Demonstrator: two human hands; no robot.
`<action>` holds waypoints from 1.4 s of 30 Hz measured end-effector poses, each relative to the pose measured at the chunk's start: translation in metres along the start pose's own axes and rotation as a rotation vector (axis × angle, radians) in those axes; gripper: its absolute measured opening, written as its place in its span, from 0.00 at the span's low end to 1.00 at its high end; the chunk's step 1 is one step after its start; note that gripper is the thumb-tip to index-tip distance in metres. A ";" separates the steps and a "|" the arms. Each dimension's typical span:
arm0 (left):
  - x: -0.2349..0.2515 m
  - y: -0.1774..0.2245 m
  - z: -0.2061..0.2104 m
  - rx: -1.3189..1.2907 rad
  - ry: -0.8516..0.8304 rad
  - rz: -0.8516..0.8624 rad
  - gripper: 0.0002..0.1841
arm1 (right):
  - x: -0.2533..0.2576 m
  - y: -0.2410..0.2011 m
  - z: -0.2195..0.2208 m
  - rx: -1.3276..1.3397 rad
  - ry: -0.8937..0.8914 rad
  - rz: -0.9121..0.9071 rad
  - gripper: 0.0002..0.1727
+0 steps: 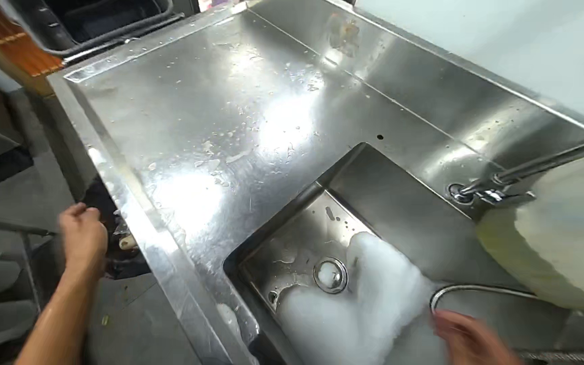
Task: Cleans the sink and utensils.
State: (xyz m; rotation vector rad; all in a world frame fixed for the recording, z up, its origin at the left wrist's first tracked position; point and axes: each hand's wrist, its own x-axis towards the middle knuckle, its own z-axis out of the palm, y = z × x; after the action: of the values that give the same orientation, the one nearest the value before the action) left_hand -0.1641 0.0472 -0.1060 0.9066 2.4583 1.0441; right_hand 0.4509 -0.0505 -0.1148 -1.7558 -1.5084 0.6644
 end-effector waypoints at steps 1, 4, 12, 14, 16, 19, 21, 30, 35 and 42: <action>0.026 -0.028 0.008 0.238 -0.137 -0.088 0.33 | 0.019 0.008 0.043 -0.043 -0.145 0.123 0.13; 0.058 -0.050 0.022 0.498 -0.383 -0.173 0.32 | 0.065 0.045 0.137 -0.282 -0.608 0.475 0.26; 0.004 0.056 0.047 0.032 -0.106 -0.109 0.42 | 0.028 0.098 0.238 -0.519 -0.568 0.318 0.32; -0.001 0.054 0.059 0.153 -0.036 0.004 0.39 | 0.034 0.096 0.217 -0.505 -0.614 0.333 0.28; -0.005 0.054 0.063 0.231 -0.010 0.045 0.30 | 0.041 0.100 0.199 -0.468 -0.542 0.354 0.23; -0.011 0.060 0.064 0.292 0.009 0.051 0.28 | 0.047 0.108 0.211 -0.431 -0.440 0.376 0.22; -0.013 0.061 0.066 0.323 0.011 0.043 0.29 | 0.050 0.107 0.231 -0.434 -0.384 0.428 0.23; -0.013 0.060 0.070 0.347 0.050 0.038 0.31 | 0.085 0.103 0.233 -0.636 -0.482 0.593 0.18; -0.012 0.065 0.070 0.331 0.032 0.010 0.31 | 0.086 0.106 0.197 -0.514 -0.188 0.642 0.13; -0.012 0.066 0.070 0.324 0.032 -0.006 0.30 | 0.087 0.094 0.234 -0.672 -0.544 0.700 0.18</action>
State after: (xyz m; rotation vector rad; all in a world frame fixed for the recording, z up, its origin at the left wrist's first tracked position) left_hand -0.0917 0.1115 -0.1051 0.9799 2.7043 0.6715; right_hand 0.3442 0.0728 -0.3260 -2.8548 -1.5485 1.1375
